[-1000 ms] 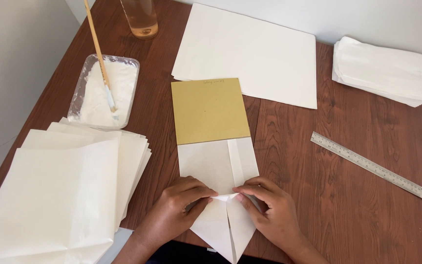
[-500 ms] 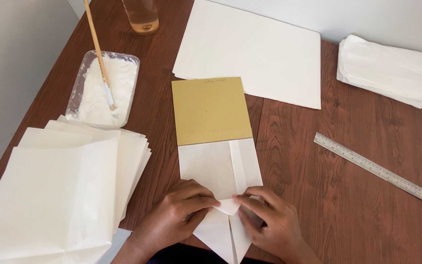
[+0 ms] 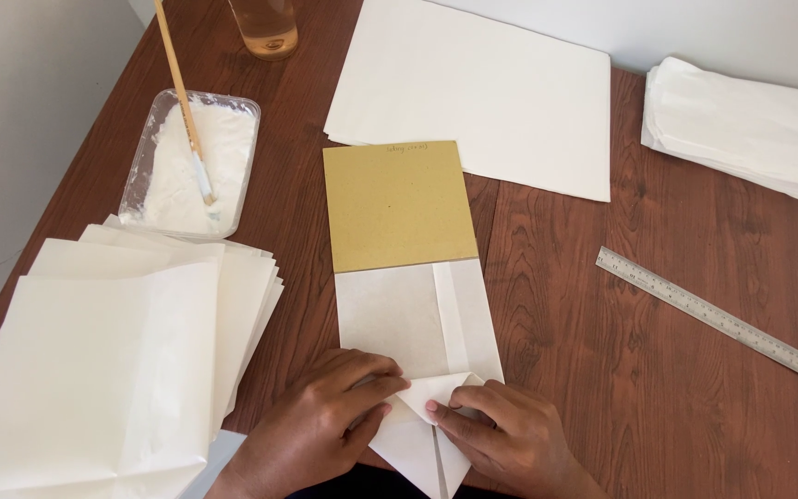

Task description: The person is manually folding and gluing paper sheets to create a bag using a cardboard template.

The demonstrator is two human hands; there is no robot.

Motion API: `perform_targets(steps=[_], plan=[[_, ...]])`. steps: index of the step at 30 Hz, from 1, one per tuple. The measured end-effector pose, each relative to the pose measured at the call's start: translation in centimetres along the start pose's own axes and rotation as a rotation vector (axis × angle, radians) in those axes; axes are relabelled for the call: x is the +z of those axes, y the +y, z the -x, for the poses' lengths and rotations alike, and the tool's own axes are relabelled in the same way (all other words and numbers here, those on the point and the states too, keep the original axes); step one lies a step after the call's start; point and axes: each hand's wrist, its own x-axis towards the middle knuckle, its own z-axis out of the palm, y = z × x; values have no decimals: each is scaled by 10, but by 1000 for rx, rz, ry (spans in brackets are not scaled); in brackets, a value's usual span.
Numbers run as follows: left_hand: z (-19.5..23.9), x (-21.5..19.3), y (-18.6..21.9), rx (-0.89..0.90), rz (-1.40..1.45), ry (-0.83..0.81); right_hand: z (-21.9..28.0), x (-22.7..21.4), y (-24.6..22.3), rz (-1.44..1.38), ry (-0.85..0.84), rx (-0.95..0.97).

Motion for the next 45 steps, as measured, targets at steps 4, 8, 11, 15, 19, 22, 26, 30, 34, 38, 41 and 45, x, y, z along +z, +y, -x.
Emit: perform_targets(steps=[4, 8, 11, 15, 19, 22, 26, 30, 34, 38, 41, 45], plan=[[4, 0, 0, 14, -56, 12, 5, 2, 1, -81, -9, -5], [3, 2, -2, 25, -53, 25, 2, 0, 0, -88, -26, -9], [5, 2, -3, 24, -67, 25, 0, -2, -1, -107, -39, 3], [5, 2, -1, 52, -93, 51, -6, -5, -2, -120, -60, -6], [4, 6, 4, 11, -119, 68, -10, -11, -6, -119, -161, -8], [4, 17, 18, -72, -179, 134, -11, -13, -6, -145, -169, -8], [5, 45, 12, -34, -323, 250, -19, -15, -7, -188, -141, 5], [10, 50, 10, -123, -352, 246, -18, -13, -5, -296, -103, 117], [12, 48, 12, -114, -396, 216, 1, 2, 9, -108, -62, 278], [13, 49, 11, -122, -371, 217, -6, 2, 7, -42, -86, 402], [12, 46, 12, -148, -390, 171, -4, 0, 7, -60, -141, 517], [13, 47, 13, -166, -419, 166, -2, 2, 9, -119, -100, 627]])
